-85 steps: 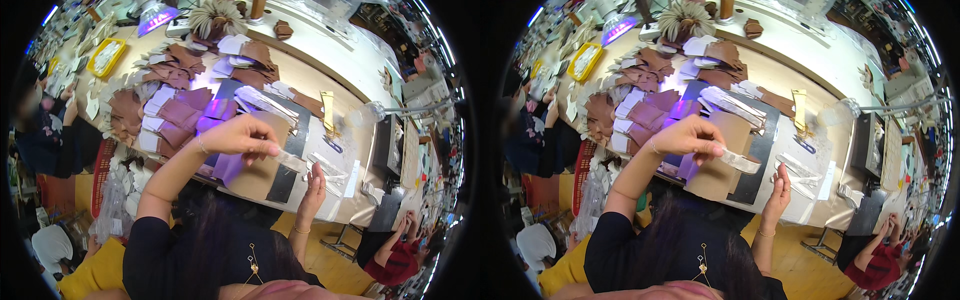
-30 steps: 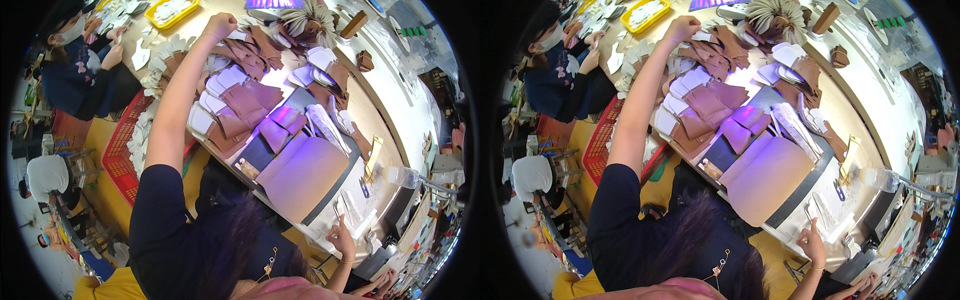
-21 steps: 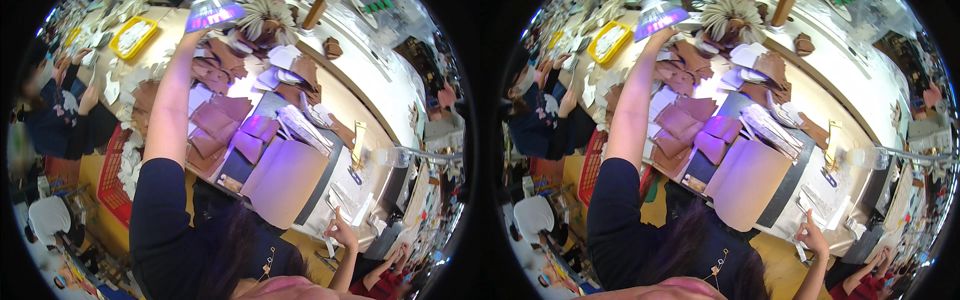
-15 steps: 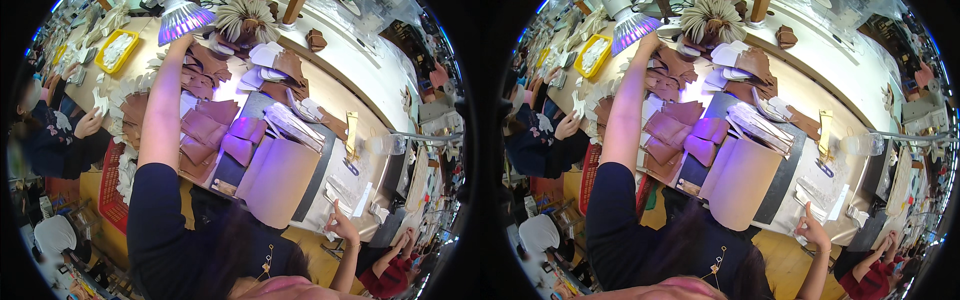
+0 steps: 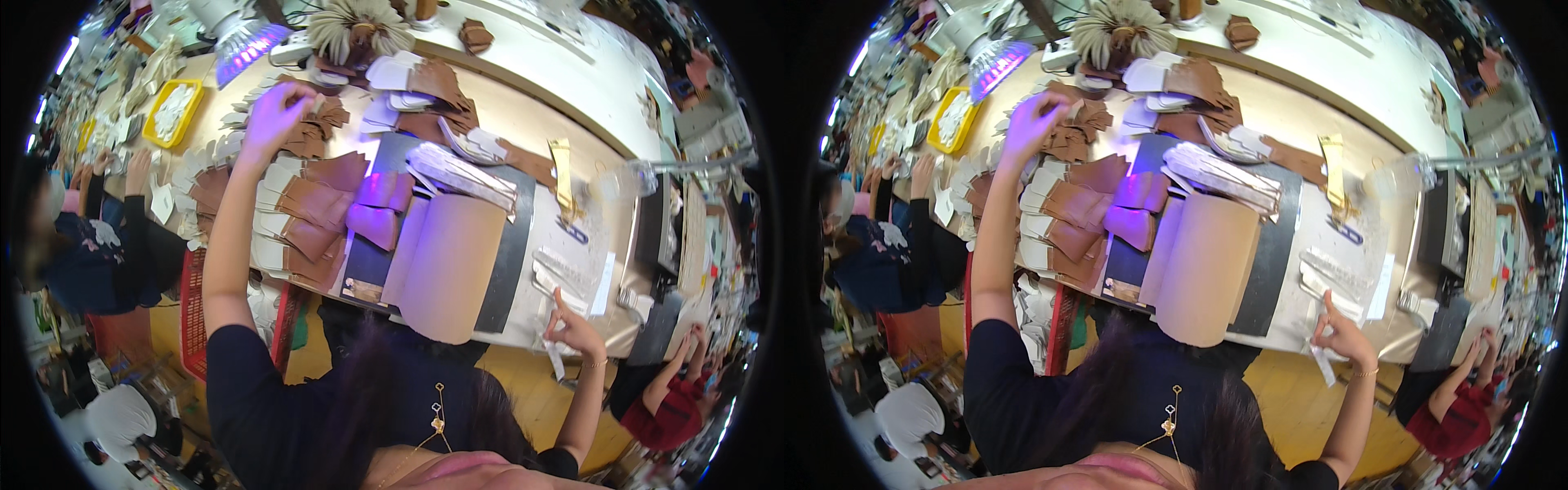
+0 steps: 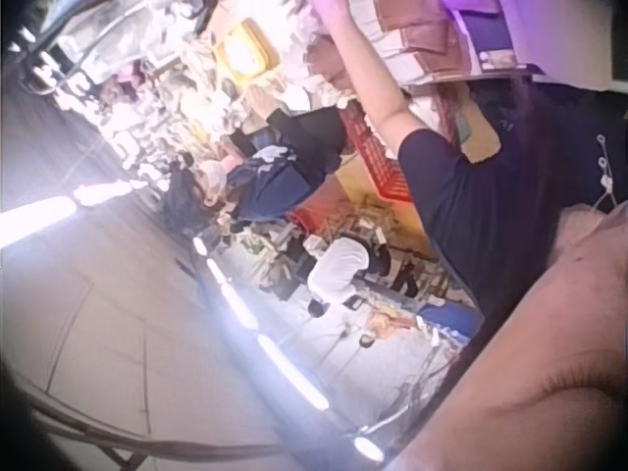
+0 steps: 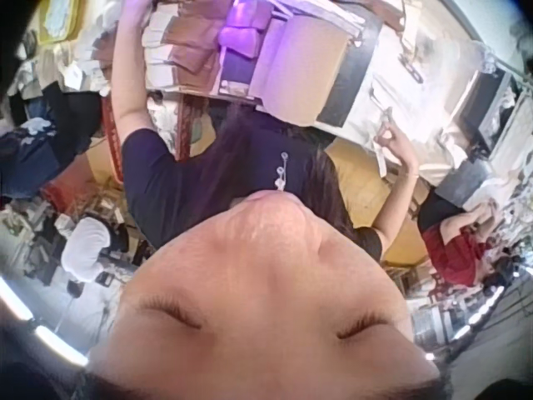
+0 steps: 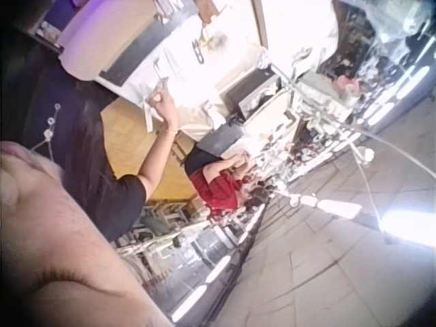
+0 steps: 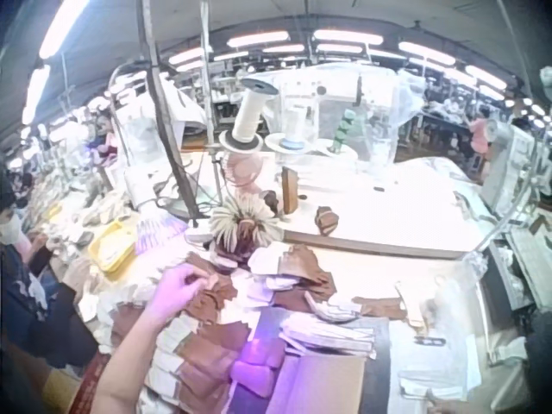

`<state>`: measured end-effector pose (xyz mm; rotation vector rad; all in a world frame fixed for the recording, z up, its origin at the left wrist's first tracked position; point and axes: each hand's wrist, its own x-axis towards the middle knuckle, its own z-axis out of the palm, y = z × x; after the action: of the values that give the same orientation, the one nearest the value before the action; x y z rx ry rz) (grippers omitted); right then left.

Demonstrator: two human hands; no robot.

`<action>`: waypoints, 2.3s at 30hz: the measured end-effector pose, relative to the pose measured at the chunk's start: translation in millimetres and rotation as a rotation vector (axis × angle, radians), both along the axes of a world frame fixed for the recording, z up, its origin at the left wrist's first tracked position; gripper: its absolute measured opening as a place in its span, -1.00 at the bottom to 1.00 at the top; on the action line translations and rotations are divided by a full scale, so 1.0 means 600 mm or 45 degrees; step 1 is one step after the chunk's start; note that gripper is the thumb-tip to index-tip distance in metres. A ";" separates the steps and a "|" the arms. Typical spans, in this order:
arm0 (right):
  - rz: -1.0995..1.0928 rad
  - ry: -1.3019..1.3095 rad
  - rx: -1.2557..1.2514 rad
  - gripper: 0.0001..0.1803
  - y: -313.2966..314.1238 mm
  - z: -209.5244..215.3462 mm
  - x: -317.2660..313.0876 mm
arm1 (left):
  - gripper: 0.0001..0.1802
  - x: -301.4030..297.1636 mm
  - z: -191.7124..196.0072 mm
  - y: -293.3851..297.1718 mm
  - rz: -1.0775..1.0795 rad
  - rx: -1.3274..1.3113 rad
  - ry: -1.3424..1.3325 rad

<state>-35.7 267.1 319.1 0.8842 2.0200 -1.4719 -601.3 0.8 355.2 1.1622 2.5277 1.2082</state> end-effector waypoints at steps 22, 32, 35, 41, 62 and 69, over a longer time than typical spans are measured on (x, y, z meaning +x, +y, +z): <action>-0.540 0.774 -0.189 -0.85 -0.031 0.111 -0.042 | -0.77 0.387 -0.016 -0.020 -0.399 0.058 -1.739; -0.050 0.939 -0.115 -0.83 -0.084 0.148 -0.209 | -0.78 0.391 -0.012 -0.013 -0.390 -0.043 -1.760; -0.268 0.785 -0.302 -0.85 -0.099 0.142 -0.229 | -0.72 0.386 -0.012 -0.021 -0.371 0.008 -1.834; -0.229 0.470 -0.287 -0.81 -0.127 0.147 -0.271 | -0.53 0.382 -0.008 -0.029 -0.393 -0.017 -1.882; -0.023 0.222 -0.070 -0.79 -0.168 0.152 -0.339 | -0.58 0.385 -0.004 -0.032 -0.425 0.004 -1.982; -0.015 0.210 -0.042 -0.79 -0.169 0.154 -0.341 | -0.69 0.386 -0.006 -0.034 -0.410 0.036 -1.989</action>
<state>-240.2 165.5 411.5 0.7850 2.1040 -1.6275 -369.6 -19.5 351.7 0.2459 1.0869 1.2346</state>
